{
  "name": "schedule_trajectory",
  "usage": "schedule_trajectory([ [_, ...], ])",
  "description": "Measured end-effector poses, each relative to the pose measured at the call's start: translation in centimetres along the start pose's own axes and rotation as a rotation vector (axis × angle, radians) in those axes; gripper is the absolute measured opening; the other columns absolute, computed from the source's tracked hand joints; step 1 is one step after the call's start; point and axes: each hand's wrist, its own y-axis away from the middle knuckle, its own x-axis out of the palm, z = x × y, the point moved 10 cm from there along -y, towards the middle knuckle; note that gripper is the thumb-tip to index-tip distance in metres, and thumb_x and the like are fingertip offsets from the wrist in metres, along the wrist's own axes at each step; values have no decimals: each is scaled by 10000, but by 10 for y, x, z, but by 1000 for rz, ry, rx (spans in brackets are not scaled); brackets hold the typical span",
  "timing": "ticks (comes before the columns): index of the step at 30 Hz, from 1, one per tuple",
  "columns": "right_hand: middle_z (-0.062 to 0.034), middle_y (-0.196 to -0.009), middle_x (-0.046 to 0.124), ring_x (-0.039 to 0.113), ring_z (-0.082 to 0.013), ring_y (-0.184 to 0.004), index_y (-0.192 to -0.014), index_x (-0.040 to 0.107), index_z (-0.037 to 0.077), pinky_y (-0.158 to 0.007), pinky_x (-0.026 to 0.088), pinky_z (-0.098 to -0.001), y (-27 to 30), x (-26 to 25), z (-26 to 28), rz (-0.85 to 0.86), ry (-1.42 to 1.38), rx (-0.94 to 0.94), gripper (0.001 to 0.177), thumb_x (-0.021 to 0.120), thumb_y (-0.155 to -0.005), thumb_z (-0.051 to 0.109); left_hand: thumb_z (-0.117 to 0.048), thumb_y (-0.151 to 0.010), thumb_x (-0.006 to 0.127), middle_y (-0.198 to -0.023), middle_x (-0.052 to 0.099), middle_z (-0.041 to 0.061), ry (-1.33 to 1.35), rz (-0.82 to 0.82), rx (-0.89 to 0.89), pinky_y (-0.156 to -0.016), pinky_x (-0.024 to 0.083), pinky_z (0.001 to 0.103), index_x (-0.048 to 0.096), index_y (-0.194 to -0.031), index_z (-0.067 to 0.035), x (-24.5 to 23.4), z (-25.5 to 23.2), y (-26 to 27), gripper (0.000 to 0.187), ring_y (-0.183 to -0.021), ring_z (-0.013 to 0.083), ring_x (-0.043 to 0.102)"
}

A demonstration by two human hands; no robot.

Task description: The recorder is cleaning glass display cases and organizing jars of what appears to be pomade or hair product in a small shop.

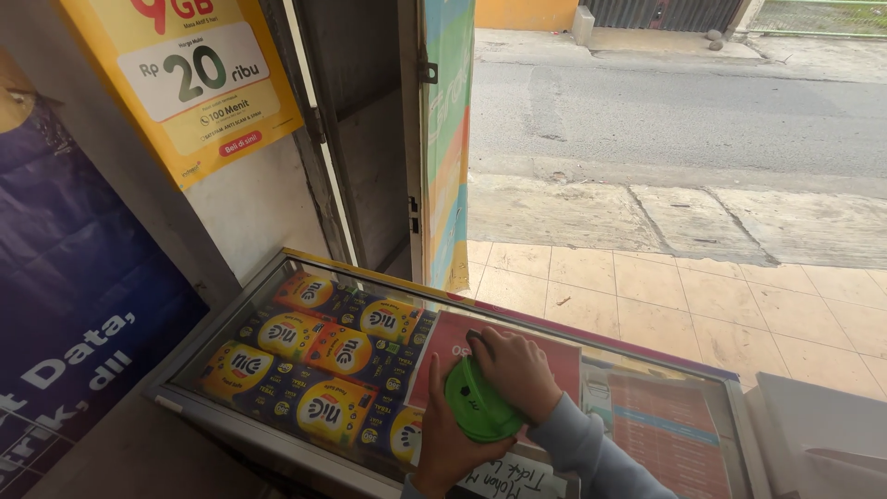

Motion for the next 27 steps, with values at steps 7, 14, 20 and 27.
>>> schedule_trajectory([
  [7,-161,-813,760,698,-256,-734,-920,734,41,-714,535,-370,-67,65,-91,277,-363,-27,489,493,-1016,455,-360,-575,987,-1515,464,224,72,44,-52,-1103,502,459,-94,-1568,6,3,5,-3,1513,-1345,367,588],
  [14,-140,-965,712,692,-281,-797,-1079,651,18,-646,558,-398,-9,-6,-19,42,-436,-295,360,503,-1041,344,-407,-539,1028,-1497,391,268,-35,73,-67,-1145,421,477,-149,-1522,6,14,37,-6,1588,-1369,397,517],
  [20,-133,-955,693,719,-357,-804,-1066,675,107,-646,575,-497,2,12,3,-81,-13,-169,301,543,-991,367,-452,-535,1025,-1482,395,270,-22,49,-69,-1134,437,475,-131,-1515,19,13,34,-7,1587,-1357,384,534],
  [27,-174,-766,742,727,-373,-783,-855,785,71,-768,556,-488,-63,41,-51,139,-198,-81,449,561,-943,449,-391,-514,1014,-1473,432,234,-85,18,-136,-1105,471,442,-55,-1579,-22,8,32,-8,1554,-1339,350,551],
])
